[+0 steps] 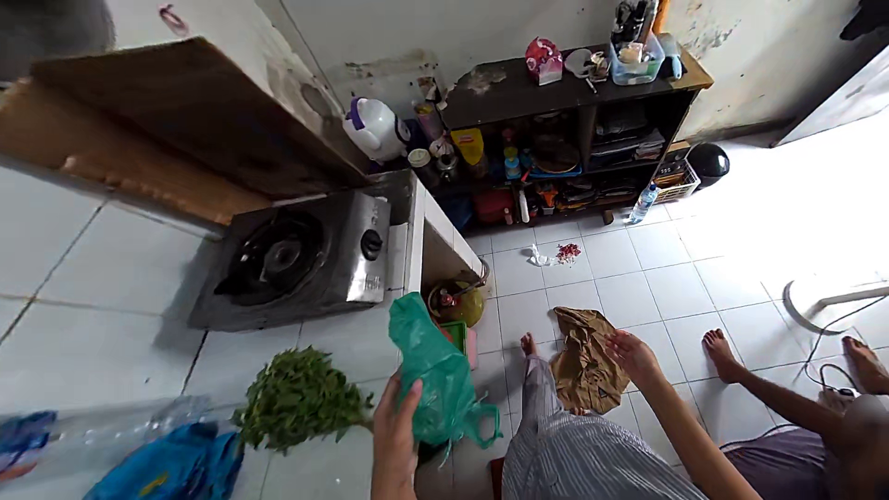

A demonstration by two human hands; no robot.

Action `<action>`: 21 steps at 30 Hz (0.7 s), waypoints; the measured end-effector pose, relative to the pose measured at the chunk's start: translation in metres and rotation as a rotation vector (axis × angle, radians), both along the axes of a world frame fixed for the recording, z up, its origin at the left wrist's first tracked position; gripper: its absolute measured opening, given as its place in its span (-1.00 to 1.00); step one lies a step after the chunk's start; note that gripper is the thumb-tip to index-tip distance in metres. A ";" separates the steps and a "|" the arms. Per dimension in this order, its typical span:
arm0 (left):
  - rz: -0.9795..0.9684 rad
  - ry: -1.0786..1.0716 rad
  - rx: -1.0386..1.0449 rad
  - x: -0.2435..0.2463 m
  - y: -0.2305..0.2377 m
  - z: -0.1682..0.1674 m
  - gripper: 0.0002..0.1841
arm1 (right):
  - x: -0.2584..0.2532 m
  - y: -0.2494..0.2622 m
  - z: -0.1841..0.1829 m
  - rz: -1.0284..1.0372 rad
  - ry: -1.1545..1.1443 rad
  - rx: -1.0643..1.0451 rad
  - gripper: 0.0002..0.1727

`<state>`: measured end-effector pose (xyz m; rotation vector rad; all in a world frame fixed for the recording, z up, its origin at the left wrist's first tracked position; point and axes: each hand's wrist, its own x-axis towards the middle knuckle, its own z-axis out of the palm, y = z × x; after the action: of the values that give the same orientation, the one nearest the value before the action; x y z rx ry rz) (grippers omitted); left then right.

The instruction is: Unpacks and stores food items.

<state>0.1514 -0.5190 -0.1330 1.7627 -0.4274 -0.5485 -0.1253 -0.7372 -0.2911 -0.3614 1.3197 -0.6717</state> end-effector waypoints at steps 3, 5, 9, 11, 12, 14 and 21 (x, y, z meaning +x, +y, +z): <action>-0.261 -0.119 0.199 0.039 -0.056 -0.022 -0.50 | 0.009 -0.015 -0.030 -0.026 0.045 0.003 -0.71; -0.450 -0.258 0.359 0.072 -0.098 -0.044 -0.50 | 0.013 -0.024 -0.052 -0.044 0.126 0.013 -0.67; -0.594 -0.279 0.679 0.120 -0.175 -0.079 -0.51 | -0.006 -0.019 -0.116 0.075 0.442 0.055 -0.61; -0.629 -0.288 0.760 0.140 -0.209 -0.091 -0.52 | -0.025 -0.014 -0.155 0.244 0.581 0.085 -0.60; -0.637 -0.292 0.805 0.148 -0.224 -0.096 -0.51 | -0.033 -0.011 -0.164 0.335 0.627 0.139 -0.60; -0.662 -0.265 0.895 0.155 -0.244 -0.102 -0.49 | -0.051 0.002 -0.167 0.508 0.684 0.305 -0.58; -0.744 -0.214 0.941 0.184 -0.300 -0.124 -0.45 | -0.017 0.017 -0.147 0.539 0.612 0.474 -0.57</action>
<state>0.3353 -0.8188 -0.2569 2.5579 -1.1271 -1.2277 -0.1420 -0.7201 -0.4378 -0.5269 1.8031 0.2366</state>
